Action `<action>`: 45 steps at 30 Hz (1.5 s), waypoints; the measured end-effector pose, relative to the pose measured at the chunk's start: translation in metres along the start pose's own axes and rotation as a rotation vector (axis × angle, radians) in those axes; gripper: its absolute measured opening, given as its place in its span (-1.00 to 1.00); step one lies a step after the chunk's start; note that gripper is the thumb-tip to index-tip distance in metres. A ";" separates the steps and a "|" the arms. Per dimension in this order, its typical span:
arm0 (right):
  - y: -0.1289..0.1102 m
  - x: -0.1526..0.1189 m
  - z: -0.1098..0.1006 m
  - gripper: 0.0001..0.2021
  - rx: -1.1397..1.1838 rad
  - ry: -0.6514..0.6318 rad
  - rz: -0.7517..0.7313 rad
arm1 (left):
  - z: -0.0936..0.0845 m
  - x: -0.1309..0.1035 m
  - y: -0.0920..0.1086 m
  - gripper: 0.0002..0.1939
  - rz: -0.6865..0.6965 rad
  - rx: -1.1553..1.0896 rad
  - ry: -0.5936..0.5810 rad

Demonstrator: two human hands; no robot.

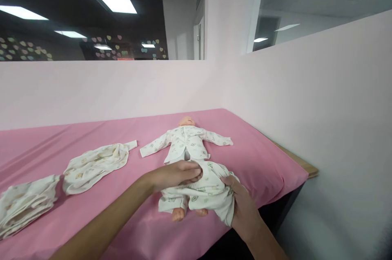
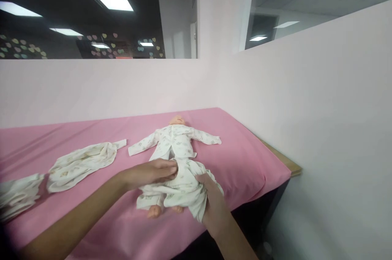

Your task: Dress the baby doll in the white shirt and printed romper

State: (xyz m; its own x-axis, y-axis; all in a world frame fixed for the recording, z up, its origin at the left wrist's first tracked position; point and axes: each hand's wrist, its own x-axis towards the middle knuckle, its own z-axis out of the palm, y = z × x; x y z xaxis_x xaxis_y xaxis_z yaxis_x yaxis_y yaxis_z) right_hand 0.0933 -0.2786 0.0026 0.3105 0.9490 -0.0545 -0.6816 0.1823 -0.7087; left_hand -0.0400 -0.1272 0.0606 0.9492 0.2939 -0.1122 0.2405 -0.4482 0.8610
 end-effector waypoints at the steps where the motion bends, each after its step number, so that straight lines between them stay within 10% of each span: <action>1: 0.003 0.002 0.001 -0.61 0.018 -0.002 -0.004 | -0.004 -0.009 0.005 -0.58 0.004 -0.029 0.017; 6: 0.025 0.006 0.021 -0.61 0.050 -0.067 -0.019 | 0.007 -0.031 0.024 -0.62 0.076 0.178 0.205; 13: 0.038 0.000 0.031 -0.78 0.297 0.017 0.055 | 0.000 -0.030 0.040 -0.66 0.227 0.364 -0.057; 20: 0.054 -0.010 0.031 -0.71 0.453 0.038 0.225 | -0.017 0.028 0.012 -0.64 0.246 0.750 0.137; 26: 0.059 -0.013 0.032 -0.56 0.397 -0.008 0.232 | 0.000 0.078 0.004 -0.75 0.379 1.161 -0.230; 33: 0.047 -0.018 0.034 -0.69 0.424 0.052 0.255 | 0.003 0.057 0.019 -0.59 0.170 1.171 -0.573; 41: 0.053 -0.031 0.026 -0.81 0.383 0.048 0.264 | 0.000 0.053 0.009 -0.64 0.439 0.915 -0.295; 45: 0.050 -0.029 0.021 -0.77 0.450 0.181 0.237 | -0.021 0.056 0.033 -0.79 0.292 0.613 -0.136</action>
State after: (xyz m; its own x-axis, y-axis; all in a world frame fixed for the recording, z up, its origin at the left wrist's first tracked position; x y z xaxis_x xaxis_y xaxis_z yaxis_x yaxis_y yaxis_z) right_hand 0.0361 -0.2920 -0.0161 0.1960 0.9251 -0.3252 -0.9511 0.0985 -0.2928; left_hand 0.0166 -0.1078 0.0937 0.9999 -0.0023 -0.0141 0.0040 -0.9007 0.4345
